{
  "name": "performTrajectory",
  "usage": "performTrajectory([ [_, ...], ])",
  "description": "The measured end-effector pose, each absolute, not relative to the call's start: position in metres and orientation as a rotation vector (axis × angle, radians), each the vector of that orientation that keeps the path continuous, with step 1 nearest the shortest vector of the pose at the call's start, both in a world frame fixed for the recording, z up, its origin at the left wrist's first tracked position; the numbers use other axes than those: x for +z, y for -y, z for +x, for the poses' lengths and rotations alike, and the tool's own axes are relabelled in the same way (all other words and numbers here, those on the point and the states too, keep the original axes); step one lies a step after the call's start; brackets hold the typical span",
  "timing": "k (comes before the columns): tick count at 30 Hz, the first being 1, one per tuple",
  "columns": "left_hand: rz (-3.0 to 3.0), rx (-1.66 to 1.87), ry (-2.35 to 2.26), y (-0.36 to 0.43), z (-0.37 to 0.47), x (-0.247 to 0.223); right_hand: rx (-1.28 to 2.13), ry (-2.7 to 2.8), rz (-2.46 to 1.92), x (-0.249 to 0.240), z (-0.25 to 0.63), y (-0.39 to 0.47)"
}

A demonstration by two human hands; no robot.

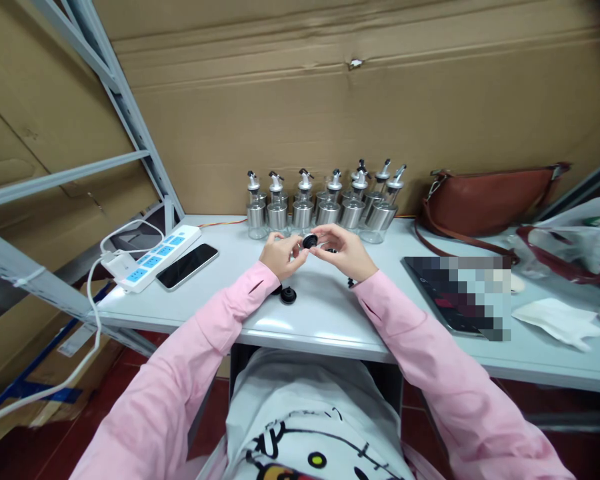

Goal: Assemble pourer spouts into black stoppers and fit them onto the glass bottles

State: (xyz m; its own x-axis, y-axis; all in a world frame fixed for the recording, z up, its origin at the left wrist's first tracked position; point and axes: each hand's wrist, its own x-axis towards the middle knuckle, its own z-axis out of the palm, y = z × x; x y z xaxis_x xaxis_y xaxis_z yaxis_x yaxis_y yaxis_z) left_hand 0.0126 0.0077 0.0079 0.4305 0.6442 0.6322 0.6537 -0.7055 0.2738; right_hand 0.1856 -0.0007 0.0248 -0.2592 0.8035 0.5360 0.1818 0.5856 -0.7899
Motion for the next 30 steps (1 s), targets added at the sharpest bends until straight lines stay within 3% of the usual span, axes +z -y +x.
performTrajectory([
  [7, -2.384, -1.459, 1.078, -0.013, 0.011, 0.008, 0.907, 1.576, -0.741, 0.027, 0.188, -0.001],
  [18, -2.53, -1.336, 0.982, -0.016, 0.01, 0.005, 0.803, 1.635, -0.871, 0.027, 0.19, -0.002],
  [30, -3.285, -2.089, 1.544, -0.017, 0.019, 0.013, 0.7, 1.737, -0.843, 0.023, 0.192, -0.004],
])
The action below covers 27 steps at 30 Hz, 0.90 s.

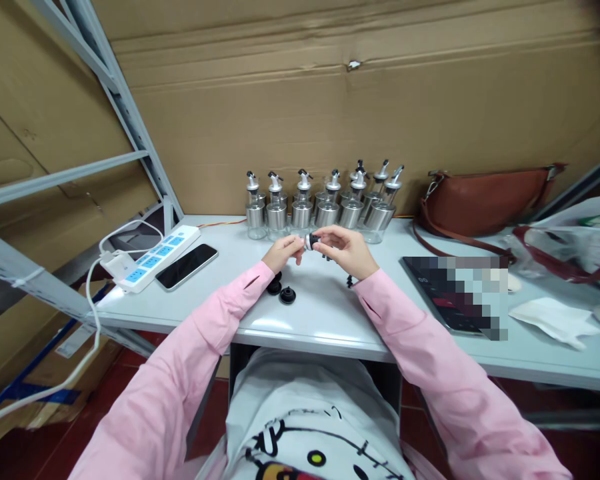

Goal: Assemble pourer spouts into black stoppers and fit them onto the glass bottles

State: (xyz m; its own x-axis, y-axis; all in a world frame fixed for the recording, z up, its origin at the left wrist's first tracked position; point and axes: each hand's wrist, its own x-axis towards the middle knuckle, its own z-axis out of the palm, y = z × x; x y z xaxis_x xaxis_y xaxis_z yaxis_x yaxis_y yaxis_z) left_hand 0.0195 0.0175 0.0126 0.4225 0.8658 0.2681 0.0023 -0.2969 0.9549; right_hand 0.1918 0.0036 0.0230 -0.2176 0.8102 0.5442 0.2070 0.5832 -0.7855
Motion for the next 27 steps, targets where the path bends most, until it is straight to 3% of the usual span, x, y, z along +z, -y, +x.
performTrajectory([
  [16, 1.0, 0.974, -0.685, -0.012, 0.024, 0.019, 0.364, 1.956, -0.74, 0.03, 0.183, 0.007],
  [27, 1.161, 1.007, -0.626, -0.01, 0.026, 0.019, 1.169, 1.603, -0.681, 0.03, 0.187, 0.0],
])
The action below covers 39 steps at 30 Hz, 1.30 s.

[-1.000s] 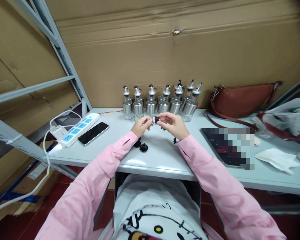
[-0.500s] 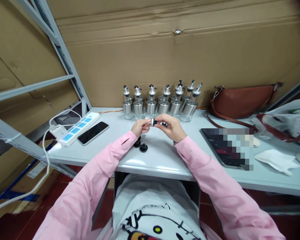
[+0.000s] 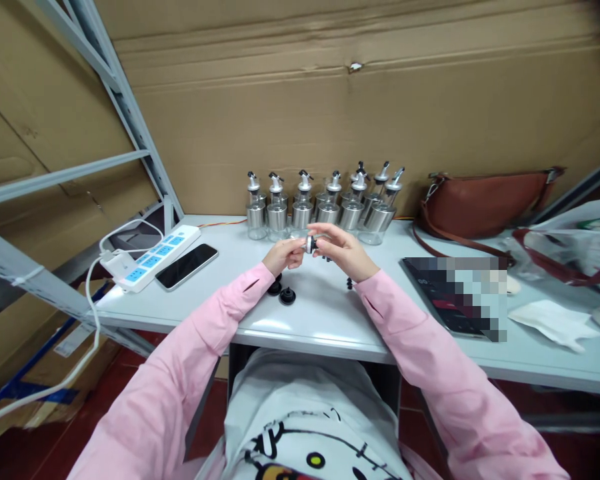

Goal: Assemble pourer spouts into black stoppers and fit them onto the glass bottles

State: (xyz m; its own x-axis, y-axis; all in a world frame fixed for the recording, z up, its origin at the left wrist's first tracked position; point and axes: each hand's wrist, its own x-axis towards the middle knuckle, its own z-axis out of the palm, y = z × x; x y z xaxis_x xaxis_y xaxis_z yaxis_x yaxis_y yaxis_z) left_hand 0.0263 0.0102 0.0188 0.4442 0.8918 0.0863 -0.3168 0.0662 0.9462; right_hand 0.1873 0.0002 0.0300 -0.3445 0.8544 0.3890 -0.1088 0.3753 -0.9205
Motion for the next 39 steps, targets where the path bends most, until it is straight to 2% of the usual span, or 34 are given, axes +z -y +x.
performTrajectory([
  [4, 1.333, 1.126, -0.656, -0.011, 0.023, 0.018, 1.191, 1.563, -0.752, 0.031, 0.188, 0.0],
  [10, 1.974, 1.446, -0.779, -0.005, 0.02, 0.015, 1.186, 1.512, -0.767, 0.03, 0.189, -0.001],
  [13, 2.14, 1.482, -0.829, -0.004, 0.018, 0.014, 1.179, 1.562, -0.77, 0.03, 0.189, -0.001],
  [23, 2.217, 1.445, -0.846, -0.007, 0.019, 0.007, 1.082, 1.599, -0.79, 0.028, 0.185, 0.003],
  [32, 2.378, 1.391, -0.912, -0.009, 0.019, 0.004, 0.826, 1.789, -0.897, 0.024, 0.185, 0.004],
  [39, 2.254, 1.426, -0.89, -0.009, 0.02, 0.004, 0.766, 1.755, -0.924, 0.027, 0.183, 0.006],
])
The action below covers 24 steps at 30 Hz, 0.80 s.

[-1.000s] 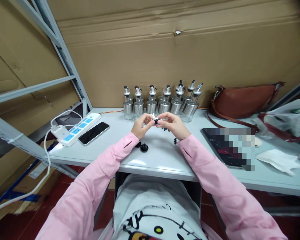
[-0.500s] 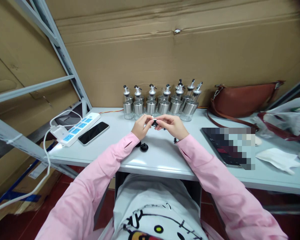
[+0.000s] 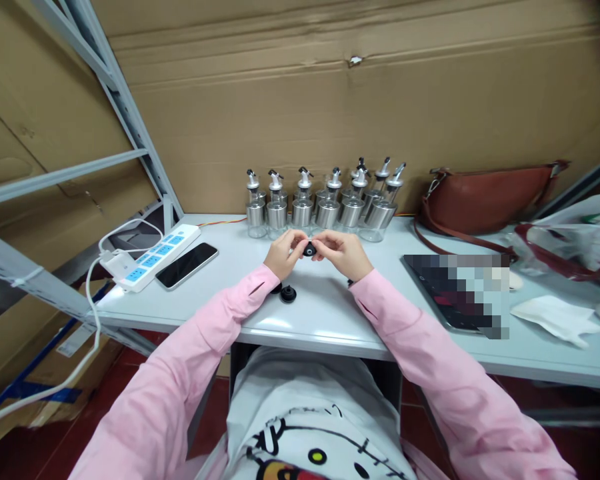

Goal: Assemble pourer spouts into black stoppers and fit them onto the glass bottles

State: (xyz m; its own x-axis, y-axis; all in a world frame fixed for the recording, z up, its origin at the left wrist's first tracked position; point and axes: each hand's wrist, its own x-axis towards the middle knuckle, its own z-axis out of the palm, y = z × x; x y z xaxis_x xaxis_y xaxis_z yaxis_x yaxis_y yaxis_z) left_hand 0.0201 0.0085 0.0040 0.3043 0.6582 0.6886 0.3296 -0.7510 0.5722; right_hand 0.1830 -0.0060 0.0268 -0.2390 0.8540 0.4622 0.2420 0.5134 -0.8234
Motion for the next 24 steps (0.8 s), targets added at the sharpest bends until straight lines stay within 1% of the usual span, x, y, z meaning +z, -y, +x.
performTrajectory([
  [5, 2.29, 1.588, -0.893, -0.006, 0.019, 0.01, 0.857, 1.632, -0.781, 0.026, 0.183, 0.003],
  [14, 2.267, 1.545, -0.704, -0.006, 0.019, 0.007, 0.803, 1.66, -0.785, 0.024, 0.188, -0.001],
  [21, 2.285, 1.538, -0.669, -0.013, 0.019, 0.001, 0.646, 1.777, -0.806, 0.029, 0.192, 0.001],
  [24, 2.281, 1.495, -0.677, -0.013, 0.018, -0.001, 0.667, 1.847, -0.84, 0.033, 0.195, 0.002],
])
